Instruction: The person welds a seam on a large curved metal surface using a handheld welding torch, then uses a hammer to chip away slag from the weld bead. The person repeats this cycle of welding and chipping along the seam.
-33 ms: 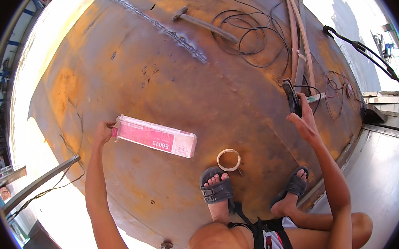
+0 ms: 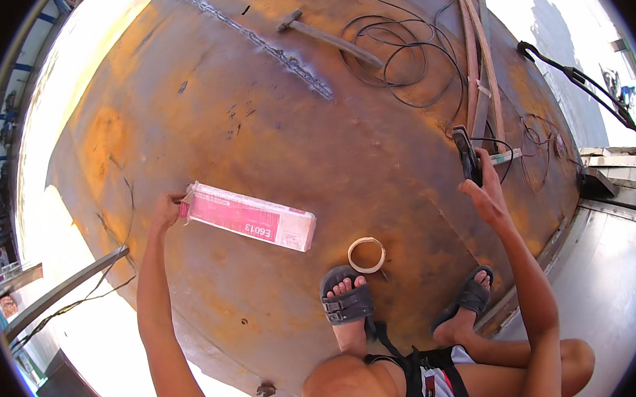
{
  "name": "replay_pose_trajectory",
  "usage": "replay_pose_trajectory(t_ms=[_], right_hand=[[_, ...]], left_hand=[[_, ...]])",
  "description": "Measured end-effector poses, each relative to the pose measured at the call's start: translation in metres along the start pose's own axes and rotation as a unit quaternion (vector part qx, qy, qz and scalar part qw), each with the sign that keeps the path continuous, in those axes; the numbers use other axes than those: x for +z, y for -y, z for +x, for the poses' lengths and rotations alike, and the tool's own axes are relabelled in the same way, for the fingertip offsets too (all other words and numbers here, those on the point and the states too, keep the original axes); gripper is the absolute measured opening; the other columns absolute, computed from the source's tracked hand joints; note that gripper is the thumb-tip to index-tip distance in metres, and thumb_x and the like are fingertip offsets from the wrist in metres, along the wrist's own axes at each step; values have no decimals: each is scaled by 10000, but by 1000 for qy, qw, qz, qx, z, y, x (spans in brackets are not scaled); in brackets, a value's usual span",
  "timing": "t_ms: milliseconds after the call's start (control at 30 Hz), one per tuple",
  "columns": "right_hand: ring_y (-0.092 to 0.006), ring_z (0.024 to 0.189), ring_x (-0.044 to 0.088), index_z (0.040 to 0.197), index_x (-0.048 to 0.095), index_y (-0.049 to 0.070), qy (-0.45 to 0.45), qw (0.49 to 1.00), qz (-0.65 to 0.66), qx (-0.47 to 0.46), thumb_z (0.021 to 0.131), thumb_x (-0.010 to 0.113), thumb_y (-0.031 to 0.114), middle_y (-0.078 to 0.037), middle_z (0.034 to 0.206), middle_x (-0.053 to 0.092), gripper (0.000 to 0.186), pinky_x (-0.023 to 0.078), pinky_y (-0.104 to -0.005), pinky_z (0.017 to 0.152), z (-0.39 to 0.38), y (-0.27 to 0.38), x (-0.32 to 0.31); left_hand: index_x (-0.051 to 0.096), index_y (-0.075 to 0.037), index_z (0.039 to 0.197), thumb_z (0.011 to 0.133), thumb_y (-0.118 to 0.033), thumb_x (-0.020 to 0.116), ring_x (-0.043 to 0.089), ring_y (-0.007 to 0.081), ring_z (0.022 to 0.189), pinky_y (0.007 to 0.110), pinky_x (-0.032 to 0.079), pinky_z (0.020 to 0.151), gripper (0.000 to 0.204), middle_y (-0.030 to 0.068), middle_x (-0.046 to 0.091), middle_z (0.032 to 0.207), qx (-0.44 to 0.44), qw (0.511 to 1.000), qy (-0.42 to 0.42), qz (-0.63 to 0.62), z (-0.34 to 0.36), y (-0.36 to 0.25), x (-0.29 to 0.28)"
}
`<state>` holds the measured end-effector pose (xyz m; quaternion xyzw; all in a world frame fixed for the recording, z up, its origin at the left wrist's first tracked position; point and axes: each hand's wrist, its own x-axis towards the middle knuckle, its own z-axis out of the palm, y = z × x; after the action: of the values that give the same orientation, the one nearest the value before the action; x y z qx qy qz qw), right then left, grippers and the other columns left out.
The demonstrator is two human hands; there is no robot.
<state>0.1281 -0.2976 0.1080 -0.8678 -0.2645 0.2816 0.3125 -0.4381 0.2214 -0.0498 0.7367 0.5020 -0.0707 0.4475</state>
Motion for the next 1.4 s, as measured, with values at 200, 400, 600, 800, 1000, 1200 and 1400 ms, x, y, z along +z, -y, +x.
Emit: replay_pose_trajectory(t_ms=[200,400,600,800,1000,1200,1400], right_hand=[[-312,1079,588,1494,481,20,13,999,-16,-32,793,774,272,-161,1203,589,800,483,-404,1002,22,-13,14],[-367,1189,622,1513,479,28,38,997,-21,-58,796,798,265,-201,1278,629,820,474,-417,1080,37,2,27],[-321,1185,585,1523,476,36,55,995,-27,-83,808,810,263,-166,1278,606,821,457,-409,1080,45,6,36],[-318,1145,584,1524,479,30,53,996,-33,-59,841,827,276,-165,1261,608,805,466,-419,1067,51,-4,33],[-362,1192,634,1568,454,28,53,993,-63,-85,873,843,306,-200,1329,629,843,496,-437,1072,49,-23,34],[-429,1356,640,1634,405,12,54,981,-122,-140,892,845,280,-271,1464,627,903,489,-479,1139,43,-18,66],[-465,1364,626,1634,412,6,35,984,-102,-145,895,829,330,-282,1463,627,908,490,-527,1134,36,-3,55]], left_hand=[[860,-35,1147,904,-235,874,716,185,756,396,574,756,314,157,812,870,100,982,-18,162,7,-12,2],[843,-84,1162,936,-245,839,690,190,849,397,534,771,277,150,766,975,160,982,14,95,-3,-10,-3],[811,-20,1184,1005,-168,756,700,188,943,350,564,866,239,10,756,1056,85,989,0,-124,-2,23,-18],[742,-89,1261,1069,-177,679,701,135,1051,326,570,926,220,-3,753,1190,-76,967,56,-235,12,23,-28],[665,-80,1293,1114,-240,636,730,192,1021,346,595,900,242,48,738,1182,-73,944,-7,-322,42,-1,-29],[623,-8,1213,1127,-181,583,794,278,985,400,637,837,198,157,746,1184,-80,872,-356,-327,61,-6,-186],[716,10,1206,1140,-157,660,821,225,898,324,593,801,188,116,827,1016,263,716,-632,-138,55,-181,-231]])
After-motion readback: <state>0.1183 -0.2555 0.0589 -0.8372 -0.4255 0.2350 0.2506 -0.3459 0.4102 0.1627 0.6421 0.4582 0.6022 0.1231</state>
